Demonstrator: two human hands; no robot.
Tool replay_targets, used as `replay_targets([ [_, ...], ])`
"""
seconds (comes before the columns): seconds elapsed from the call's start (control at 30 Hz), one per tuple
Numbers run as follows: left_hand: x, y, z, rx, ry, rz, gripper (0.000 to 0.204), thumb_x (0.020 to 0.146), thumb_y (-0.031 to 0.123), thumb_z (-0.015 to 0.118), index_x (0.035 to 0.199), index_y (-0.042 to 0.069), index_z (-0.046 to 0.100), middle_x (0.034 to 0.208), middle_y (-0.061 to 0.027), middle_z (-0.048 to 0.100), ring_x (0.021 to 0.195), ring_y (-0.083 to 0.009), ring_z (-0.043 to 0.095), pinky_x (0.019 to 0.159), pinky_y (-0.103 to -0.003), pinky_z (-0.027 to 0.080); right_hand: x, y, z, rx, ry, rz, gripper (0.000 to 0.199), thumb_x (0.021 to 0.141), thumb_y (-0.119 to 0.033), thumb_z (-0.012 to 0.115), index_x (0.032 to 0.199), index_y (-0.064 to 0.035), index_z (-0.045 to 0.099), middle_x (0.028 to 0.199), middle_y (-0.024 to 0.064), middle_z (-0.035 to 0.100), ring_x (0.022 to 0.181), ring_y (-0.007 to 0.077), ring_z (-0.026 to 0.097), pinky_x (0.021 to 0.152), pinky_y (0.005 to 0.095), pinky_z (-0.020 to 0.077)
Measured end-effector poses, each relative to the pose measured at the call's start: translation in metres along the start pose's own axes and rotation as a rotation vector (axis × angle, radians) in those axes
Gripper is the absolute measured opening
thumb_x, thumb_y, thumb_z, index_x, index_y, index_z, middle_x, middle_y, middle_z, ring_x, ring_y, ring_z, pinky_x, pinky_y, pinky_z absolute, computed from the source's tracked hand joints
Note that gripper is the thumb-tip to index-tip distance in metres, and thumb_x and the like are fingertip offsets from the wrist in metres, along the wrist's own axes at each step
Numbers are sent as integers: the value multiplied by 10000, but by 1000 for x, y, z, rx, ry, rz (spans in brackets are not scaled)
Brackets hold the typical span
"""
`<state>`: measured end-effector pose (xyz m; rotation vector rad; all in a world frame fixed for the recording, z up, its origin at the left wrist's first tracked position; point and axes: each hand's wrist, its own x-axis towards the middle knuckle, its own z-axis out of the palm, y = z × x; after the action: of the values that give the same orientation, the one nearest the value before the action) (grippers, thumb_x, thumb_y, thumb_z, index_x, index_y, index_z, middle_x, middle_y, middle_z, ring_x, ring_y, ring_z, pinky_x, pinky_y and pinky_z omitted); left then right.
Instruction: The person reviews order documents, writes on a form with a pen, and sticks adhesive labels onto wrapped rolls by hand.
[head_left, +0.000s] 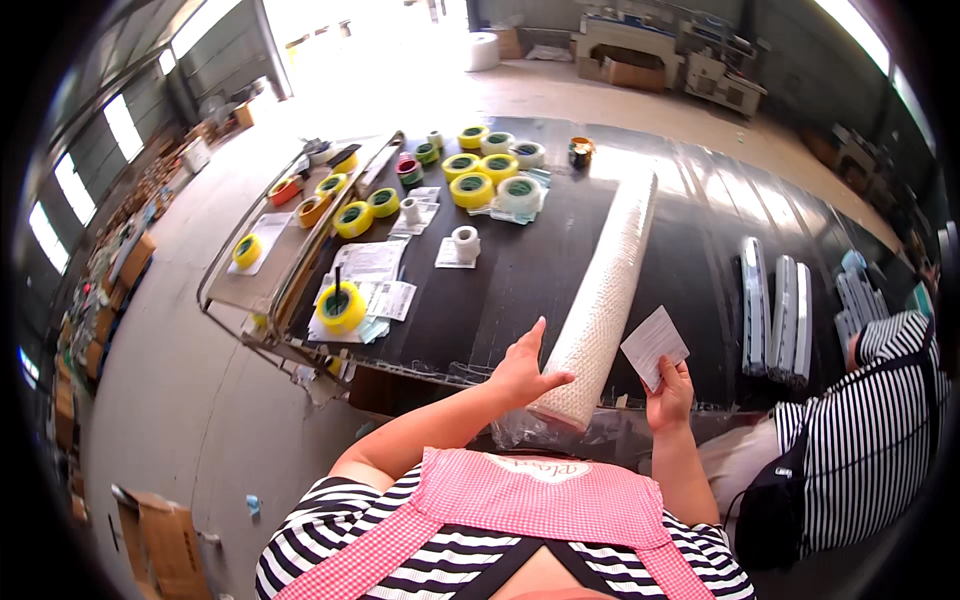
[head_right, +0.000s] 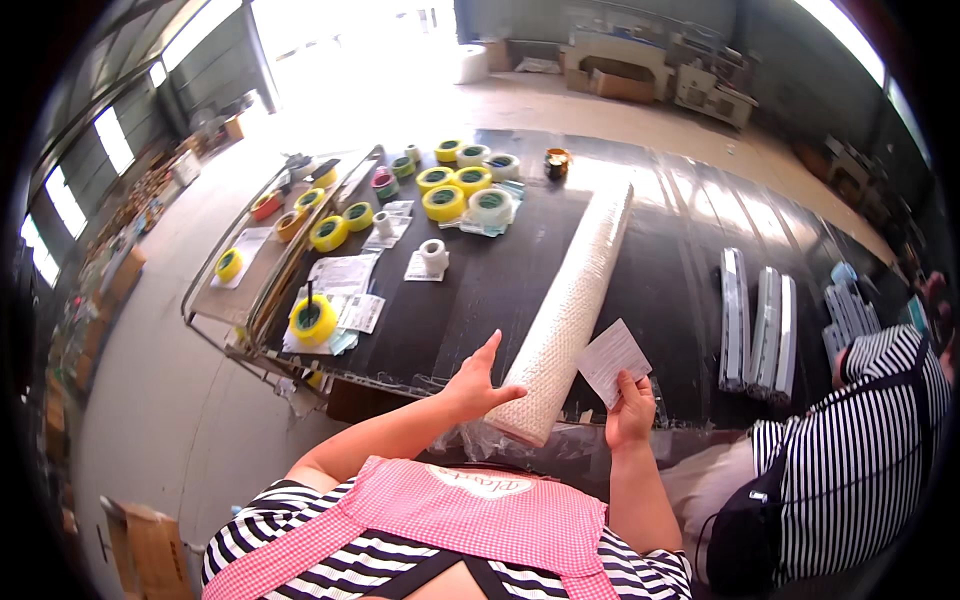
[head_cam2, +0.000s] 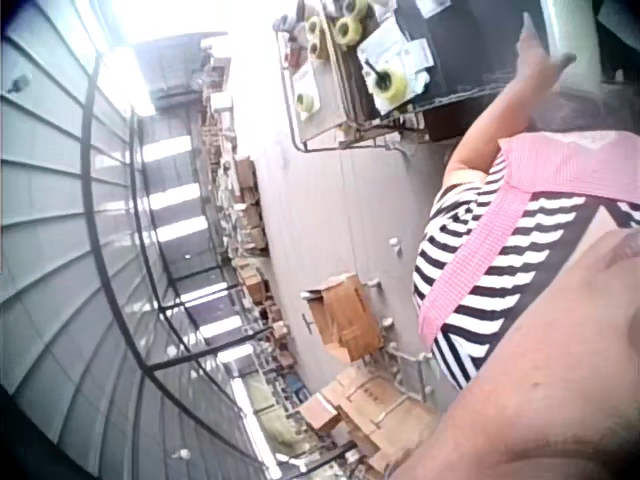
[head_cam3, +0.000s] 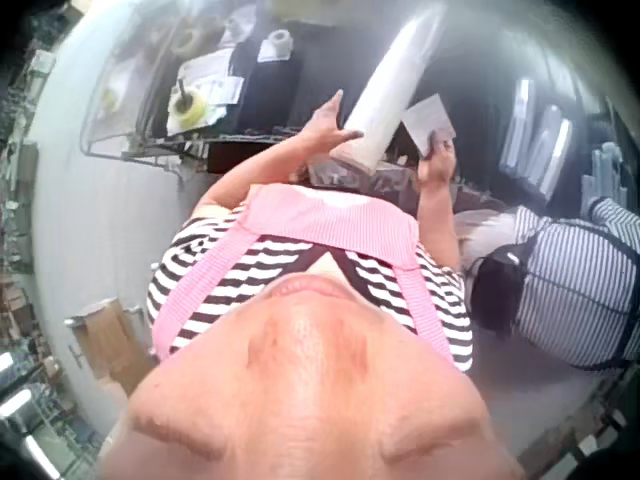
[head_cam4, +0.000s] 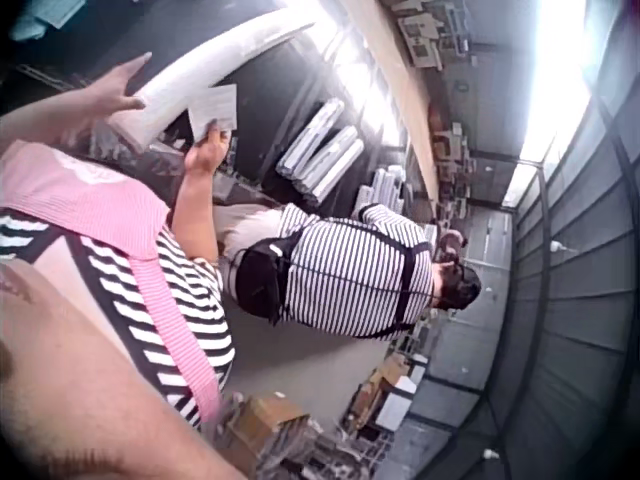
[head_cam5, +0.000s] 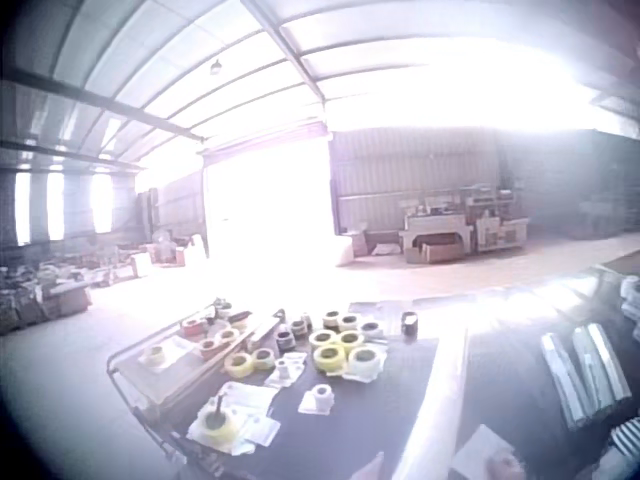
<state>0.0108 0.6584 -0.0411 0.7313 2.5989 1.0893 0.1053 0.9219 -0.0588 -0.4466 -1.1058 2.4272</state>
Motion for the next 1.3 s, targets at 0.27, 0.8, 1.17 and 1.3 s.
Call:
replay_targets([
  [0.27, 81, 7, 32, -97, -352, -99, 1313, 648, 431, 840, 1485, 54, -99, 1421, -292, 312, 1265, -398, 443, 1056, -407, 384, -50, 0, 6, 24, 274, -237, 148, 927, -27, 557, 1072, -39, 584, 1071, 60, 641, 980, 145, 611, 883, 294, 498],
  [0.8, 85, -48, 24, -971, -486, -113, 1215, 646, 239, 844, 1499, 72, -5, 1433, -215, 305, 1314, -319, 372, 1093, -424, 318, 40, -16, 17, -23, 278, -168, 203, 950, -105, 544, 1148, -66, 560, 1124, 64, 640, 1000, 181, 633, 849, 342, 524],
  [1.17, 85, -37, -2, -366, -498, -114, 1124, 682, 387, 834, 1489, 8, 151, 1364, -227, 396, 1180, -321, 505, 994, -403, 444, 134, -20, 30, -49, 6, 184, 198, 942, -138, 570, 1120, -52, 577, 1012, 61, 665, 883, 155, 660, 761, 300, 544],
  [1.3, 77, -40, 2, -365, -420, -108, 1077, 722, 376, 811, 1496, 19, 152, 1343, -199, 402, 1110, -287, 518, 961, -386, 452, 163, -4, 45, -130, -122, 308, 191, 927, -115, 592, 1082, -3, 580, 969, 75, 658, 851, 152, 655, 751, 288, 543],
])
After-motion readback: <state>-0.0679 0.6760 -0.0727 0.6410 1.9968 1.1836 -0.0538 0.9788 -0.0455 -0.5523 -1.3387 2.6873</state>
